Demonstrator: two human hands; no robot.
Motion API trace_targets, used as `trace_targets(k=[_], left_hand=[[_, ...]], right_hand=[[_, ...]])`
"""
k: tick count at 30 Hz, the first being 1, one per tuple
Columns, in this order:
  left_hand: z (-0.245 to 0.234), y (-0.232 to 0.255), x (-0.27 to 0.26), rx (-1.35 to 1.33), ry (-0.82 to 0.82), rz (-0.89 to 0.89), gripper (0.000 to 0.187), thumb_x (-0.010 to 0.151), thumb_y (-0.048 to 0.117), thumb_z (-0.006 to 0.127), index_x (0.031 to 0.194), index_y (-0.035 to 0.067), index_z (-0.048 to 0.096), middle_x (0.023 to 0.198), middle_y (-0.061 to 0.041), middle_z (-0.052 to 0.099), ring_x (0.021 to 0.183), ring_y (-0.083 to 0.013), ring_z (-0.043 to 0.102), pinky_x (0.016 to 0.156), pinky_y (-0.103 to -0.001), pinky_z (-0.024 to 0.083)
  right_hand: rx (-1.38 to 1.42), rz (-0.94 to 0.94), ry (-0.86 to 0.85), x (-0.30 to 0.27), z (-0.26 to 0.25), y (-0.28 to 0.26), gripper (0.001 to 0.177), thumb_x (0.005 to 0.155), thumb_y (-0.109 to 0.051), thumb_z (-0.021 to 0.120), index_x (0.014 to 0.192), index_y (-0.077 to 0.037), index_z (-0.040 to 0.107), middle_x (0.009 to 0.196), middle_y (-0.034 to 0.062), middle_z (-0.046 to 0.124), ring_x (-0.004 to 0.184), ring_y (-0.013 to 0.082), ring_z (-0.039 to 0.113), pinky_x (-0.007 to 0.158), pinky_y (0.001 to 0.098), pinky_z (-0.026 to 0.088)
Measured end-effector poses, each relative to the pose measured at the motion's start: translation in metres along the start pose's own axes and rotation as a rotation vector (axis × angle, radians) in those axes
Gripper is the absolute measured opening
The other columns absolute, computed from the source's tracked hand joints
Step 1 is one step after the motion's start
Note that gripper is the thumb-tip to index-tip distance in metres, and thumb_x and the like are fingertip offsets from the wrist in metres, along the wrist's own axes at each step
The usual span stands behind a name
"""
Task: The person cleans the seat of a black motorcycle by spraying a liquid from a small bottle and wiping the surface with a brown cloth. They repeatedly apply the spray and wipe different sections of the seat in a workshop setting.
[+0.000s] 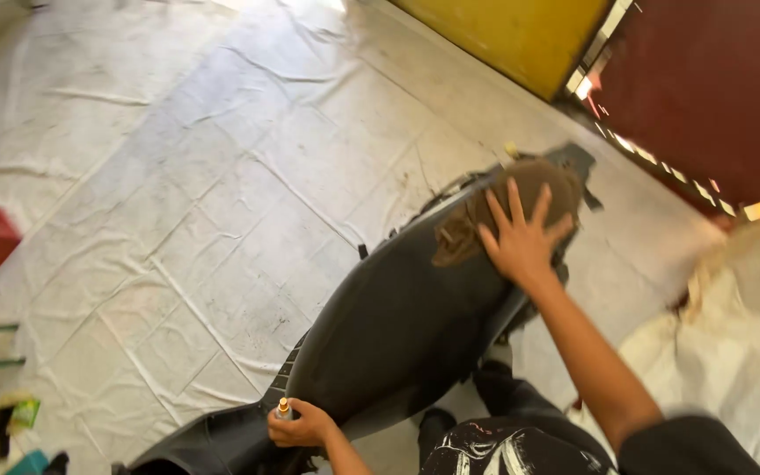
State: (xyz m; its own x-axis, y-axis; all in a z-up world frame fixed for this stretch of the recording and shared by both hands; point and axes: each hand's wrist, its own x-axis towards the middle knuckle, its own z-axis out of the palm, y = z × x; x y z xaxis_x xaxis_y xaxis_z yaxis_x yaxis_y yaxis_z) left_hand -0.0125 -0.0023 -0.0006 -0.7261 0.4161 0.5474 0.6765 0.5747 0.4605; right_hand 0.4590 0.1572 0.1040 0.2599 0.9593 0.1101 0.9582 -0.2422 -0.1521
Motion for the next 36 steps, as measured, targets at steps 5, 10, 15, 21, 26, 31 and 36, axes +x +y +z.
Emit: trace_targets(k=[5,10,15,21,26,31,36], left_hand=[[0.006,0.028,-0.003,-0.030,-0.033,-0.067,0.032,0.101,0.018,0.070,0.119,0.002,0.049,0.120,-0.022,0.049,0.109,-0.0415,0.046,0.097,-0.054,0.039],[0.027,0.081,-0.007,0.009,0.050,-0.032,0.031,0.091,0.009,0.077,0.110,0.003,0.052,0.115,-0.020,0.051,0.106,-0.0406,0.051,0.093,-0.054,0.042],[0.027,0.090,-0.015,0.373,-0.215,-0.038,0.045,0.088,0.026,0.077,0.124,0.018,0.052,0.131,-0.008,0.055,0.139,-0.0323,0.045,0.098,-0.057,0.040],[0.035,0.083,-0.020,0.418,-0.234,-0.077,0.044,0.087,0.029,0.078,0.121,0.019,0.052,0.129,-0.007,0.054,0.140,-0.0316,0.046,0.098,-0.058,0.041],[0.041,0.079,-0.028,0.439,-0.182,-0.047,0.043,0.087,0.030,0.078,0.121,0.019,0.054,0.130,-0.005,0.057,0.141,-0.0302,0.048,0.101,-0.057,0.040],[0.045,0.074,-0.027,0.424,-0.191,-0.062,0.043,0.089,0.027,0.076,0.122,0.017,0.050,0.133,-0.008,0.054,0.143,-0.0324,0.047,0.103,-0.060,0.040],[0.033,0.085,-0.024,0.429,-0.208,-0.067,0.045,0.087,0.030,0.077,0.122,0.018,0.051,0.132,-0.007,0.056,0.141,-0.0322,0.047,0.100,-0.056,0.040]], right_hand=[[-0.002,-0.066,0.186,-0.084,0.012,0.010,0.073,0.095,-0.042,0.053,0.164,-0.029,0.033,0.176,0.0032,0.015,0.152,0.0600,0.018,0.102,0.0821,0.033],[0.060,-0.012,-0.075,-0.019,0.024,0.041,0.076,0.091,-0.056,0.043,0.162,-0.037,0.025,0.176,-0.0019,-0.003,0.153,0.0564,-0.004,0.113,0.0800,0.015],[0.104,0.053,0.165,0.053,0.018,0.053,0.060,0.099,-0.031,0.052,0.158,-0.017,0.048,0.171,0.0068,0.031,0.147,0.0560,0.030,0.105,0.0829,0.025],[0.084,-0.303,0.190,-0.052,0.007,0.014,0.075,0.082,-0.002,0.053,0.154,-0.023,0.048,0.164,-0.0082,0.043,0.160,0.0341,0.027,0.115,0.0841,0.020],[0.010,-0.276,-0.019,-0.067,0.039,0.044,0.088,0.075,-0.021,0.053,0.158,-0.037,0.031,0.171,-0.0165,0.020,0.162,0.0312,0.011,0.106,0.0849,0.015],[0.121,-0.243,0.150,0.011,0.029,0.055,0.067,0.091,-0.025,0.047,0.157,-0.033,0.041,0.174,-0.0018,0.028,0.164,0.0391,0.011,0.107,0.0874,0.006],[0.164,-0.128,0.175,-0.019,0.019,0.017,0.081,0.089,-0.013,0.052,0.163,-0.036,0.027,0.176,-0.0120,0.000,0.162,0.0316,-0.004,0.110,0.0876,-0.004]])
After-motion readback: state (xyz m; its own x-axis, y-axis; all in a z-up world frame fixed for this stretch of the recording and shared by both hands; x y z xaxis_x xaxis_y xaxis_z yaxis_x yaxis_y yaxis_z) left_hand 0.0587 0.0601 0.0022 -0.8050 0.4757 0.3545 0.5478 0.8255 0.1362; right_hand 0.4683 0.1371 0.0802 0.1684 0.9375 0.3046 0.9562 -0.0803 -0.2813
